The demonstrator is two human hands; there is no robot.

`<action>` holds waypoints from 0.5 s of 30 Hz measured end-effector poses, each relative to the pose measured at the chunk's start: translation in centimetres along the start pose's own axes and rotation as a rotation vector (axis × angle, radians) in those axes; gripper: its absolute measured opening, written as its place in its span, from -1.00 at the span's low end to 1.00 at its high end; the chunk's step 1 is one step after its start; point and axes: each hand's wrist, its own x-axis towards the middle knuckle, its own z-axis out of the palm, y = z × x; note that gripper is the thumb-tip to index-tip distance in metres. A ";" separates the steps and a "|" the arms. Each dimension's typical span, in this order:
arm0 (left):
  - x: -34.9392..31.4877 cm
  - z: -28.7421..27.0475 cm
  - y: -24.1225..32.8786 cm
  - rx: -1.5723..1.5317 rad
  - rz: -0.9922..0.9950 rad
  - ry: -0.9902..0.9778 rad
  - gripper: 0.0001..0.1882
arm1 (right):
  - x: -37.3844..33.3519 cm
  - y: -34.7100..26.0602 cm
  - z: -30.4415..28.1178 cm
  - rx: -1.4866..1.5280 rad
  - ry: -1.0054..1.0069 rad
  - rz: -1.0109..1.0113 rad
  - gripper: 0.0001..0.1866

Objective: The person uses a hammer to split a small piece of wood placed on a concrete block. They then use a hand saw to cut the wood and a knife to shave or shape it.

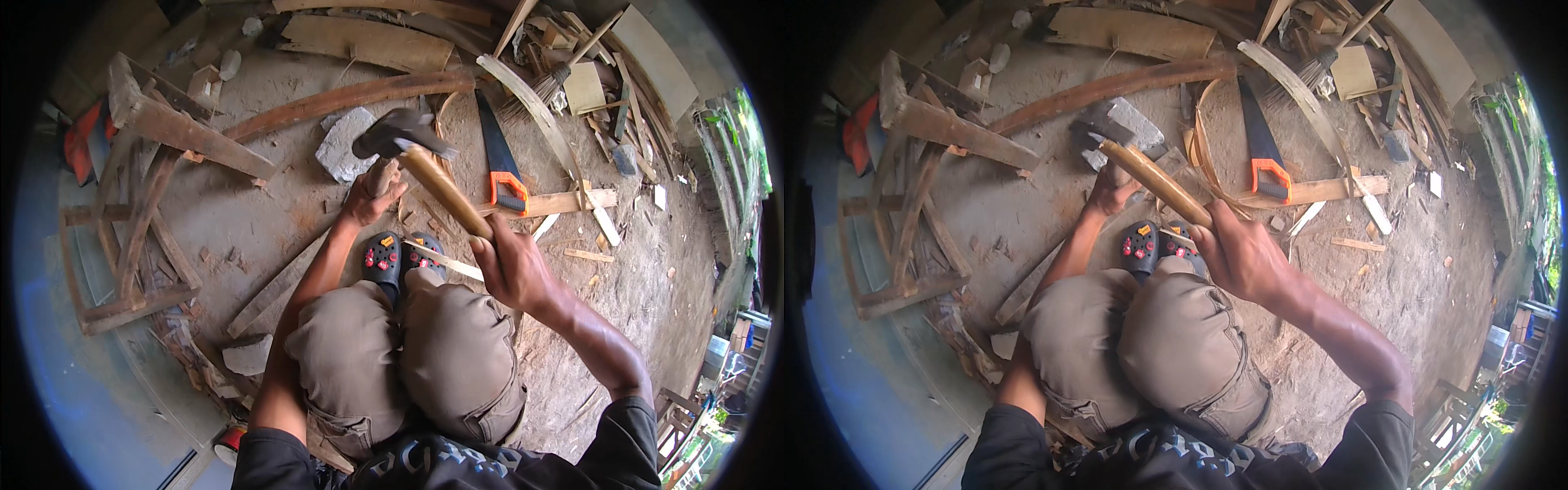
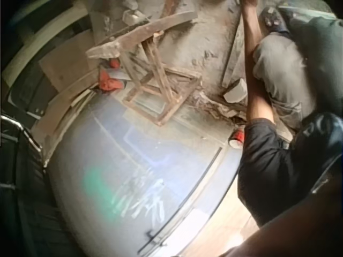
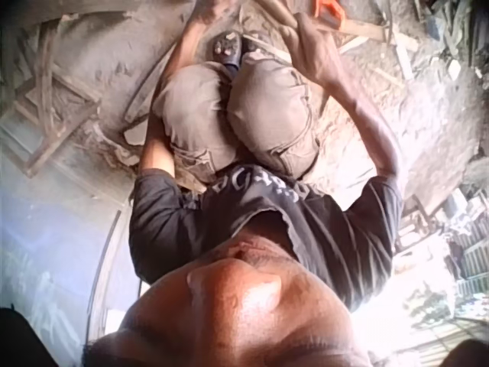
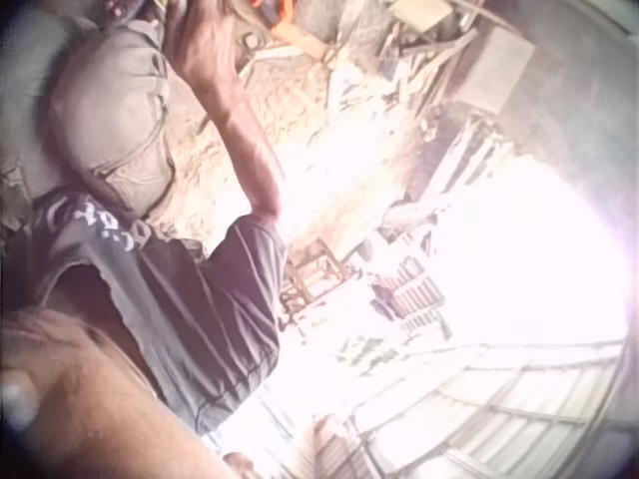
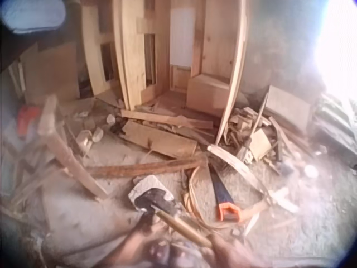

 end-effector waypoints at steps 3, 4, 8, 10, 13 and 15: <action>-1.0 0.6 -0.2 0.020 0.016 0.019 -0.70 | 0.1 0.9 0.5 -0.062 -0.136 0.130 -0.72; -0.7 0.5 0.1 0.051 0.049 0.036 -0.69 | 0.9 1.1 0.4 -0.112 -0.211 0.203 -0.71; 0.0 0.5 0.5 0.023 0.013 0.031 -0.71 | -0.1 1.3 0.4 0.024 0.020 0.077 -0.69; 1.1 -0.7 0.9 -0.087 -0.011 -0.109 -0.76 | 0.3 2.0 0.0 -0.006 -0.042 0.178 -0.67; 3.2 -1.9 3.1 -0.266 0.083 -0.188 -0.78 | -0.1 3.9 0.7 0.066 0.116 0.268 -0.66; 3.4 -2.1 4.5 -0.241 -0.124 -0.307 -0.77 | -2.4 5.9 2.4 0.337 0.280 0.335 -0.58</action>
